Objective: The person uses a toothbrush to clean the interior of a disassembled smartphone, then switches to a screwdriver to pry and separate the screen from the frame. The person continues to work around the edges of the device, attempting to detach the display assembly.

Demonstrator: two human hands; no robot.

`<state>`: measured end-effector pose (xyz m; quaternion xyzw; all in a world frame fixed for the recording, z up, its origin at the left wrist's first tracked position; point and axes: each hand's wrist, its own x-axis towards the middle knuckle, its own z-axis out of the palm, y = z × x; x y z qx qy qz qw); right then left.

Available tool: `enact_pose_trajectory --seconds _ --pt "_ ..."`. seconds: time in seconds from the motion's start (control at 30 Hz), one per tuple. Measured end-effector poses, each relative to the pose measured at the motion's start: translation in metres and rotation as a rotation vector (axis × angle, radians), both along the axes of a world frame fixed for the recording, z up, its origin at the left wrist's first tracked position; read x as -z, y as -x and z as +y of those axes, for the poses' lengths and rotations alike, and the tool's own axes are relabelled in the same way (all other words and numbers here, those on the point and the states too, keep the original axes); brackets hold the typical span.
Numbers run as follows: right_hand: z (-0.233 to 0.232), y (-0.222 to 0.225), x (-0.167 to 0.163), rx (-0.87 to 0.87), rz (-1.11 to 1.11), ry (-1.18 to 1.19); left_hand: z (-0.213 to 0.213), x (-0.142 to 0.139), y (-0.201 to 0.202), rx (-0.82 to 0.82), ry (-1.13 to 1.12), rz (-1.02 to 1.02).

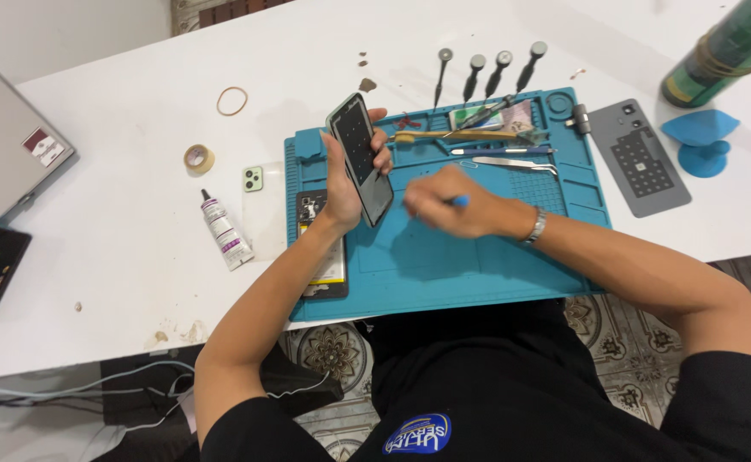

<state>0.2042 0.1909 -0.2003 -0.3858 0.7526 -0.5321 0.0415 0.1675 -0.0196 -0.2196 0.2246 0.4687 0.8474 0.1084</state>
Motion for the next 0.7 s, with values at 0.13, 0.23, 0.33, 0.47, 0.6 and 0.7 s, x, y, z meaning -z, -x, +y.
enact_pose_trajectory --seconds 0.13,0.23,0.33,0.47,0.6,0.7 --pt "0.011 0.007 -0.004 0.308 0.046 0.093 -0.005 -0.007 -0.002 0.197 -0.169 -0.318" --pt "0.015 0.009 -0.006 0.409 0.375 -0.048 -0.003 -0.01 -0.007 0.322 -0.197 -0.438" --pt "0.012 0.013 -0.006 0.386 0.461 -0.091 -0.003 -0.011 -0.009 0.385 -0.184 -0.49" --pt "0.011 0.014 -0.007 0.429 0.586 -0.213 -0.002 -0.012 -0.012 0.414 -0.125 -0.496" --pt "0.011 0.012 -0.009 0.433 0.612 -0.249 -0.002 -0.01 -0.013 0.406 -0.104 -0.484" --pt "0.01 0.011 -0.011 0.426 0.605 -0.231 -0.001 -0.009 -0.015 0.385 -0.085 -0.465"
